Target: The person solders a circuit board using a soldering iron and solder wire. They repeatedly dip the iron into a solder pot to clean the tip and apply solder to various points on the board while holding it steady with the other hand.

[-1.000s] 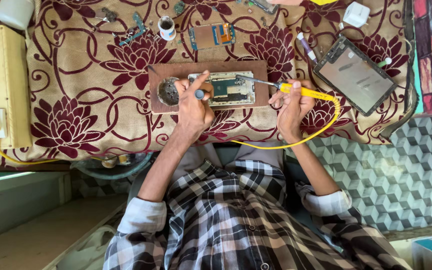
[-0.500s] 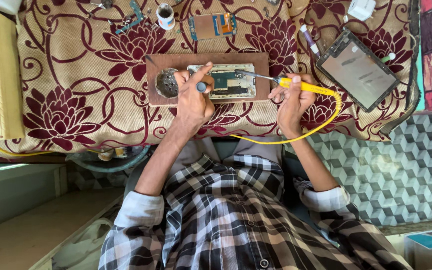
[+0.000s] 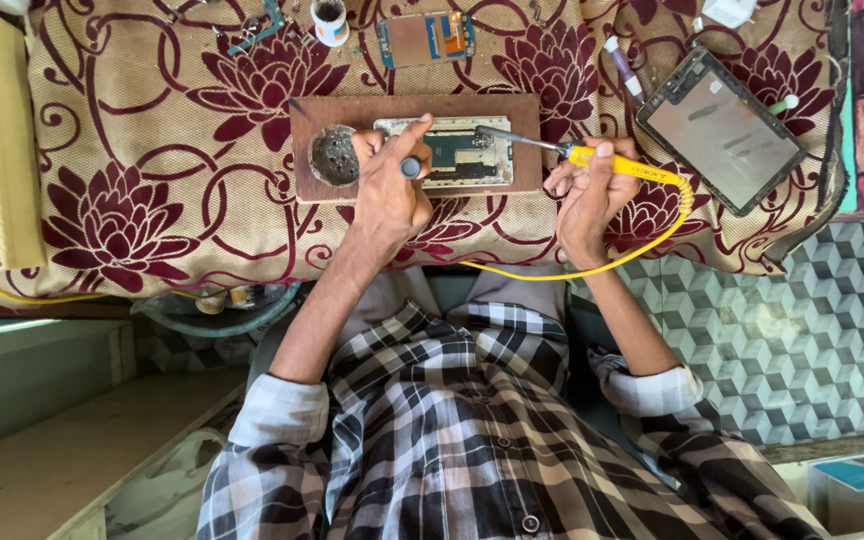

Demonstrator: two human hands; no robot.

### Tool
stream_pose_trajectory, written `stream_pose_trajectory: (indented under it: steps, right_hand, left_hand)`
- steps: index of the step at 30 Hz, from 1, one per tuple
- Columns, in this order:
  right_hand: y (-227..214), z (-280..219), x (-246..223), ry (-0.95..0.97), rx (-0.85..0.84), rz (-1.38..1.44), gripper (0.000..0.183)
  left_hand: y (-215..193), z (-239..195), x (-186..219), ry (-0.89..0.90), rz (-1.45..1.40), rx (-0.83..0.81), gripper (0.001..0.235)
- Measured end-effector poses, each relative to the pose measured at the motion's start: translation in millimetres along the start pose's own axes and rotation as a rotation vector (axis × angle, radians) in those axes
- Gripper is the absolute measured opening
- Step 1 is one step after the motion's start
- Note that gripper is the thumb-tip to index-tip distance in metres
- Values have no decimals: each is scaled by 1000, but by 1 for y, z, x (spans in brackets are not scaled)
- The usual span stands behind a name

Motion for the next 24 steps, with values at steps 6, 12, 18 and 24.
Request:
stream_pose_trajectory:
  steps: [6,12,18,24]
  right_hand:
    - [5,1,-4,-39,-36,-77,28]
    - [3,0,-2,-22,-24,-74,24]
    - [-1,0,-2,-43,25,-73,24]
    - [-4,-2,-2,-59,39,-20,24]
  left_hand:
    - [1,1,2,9,29,-27,67]
    - [3,2,3,16,22,-41,63]
    - [2,4,5,25,22,-24,61]
    - [3,2,5,24,41,-46,57]
Point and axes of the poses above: each hand's wrist, its own z-axis towards the middle knuckle, its own y-axis out of the palm, x = y × z, the point moved 8 cm from there along z, towards the middle knuckle, and after that the axes turned 14 degrees about -z, right-handed, at the moved point
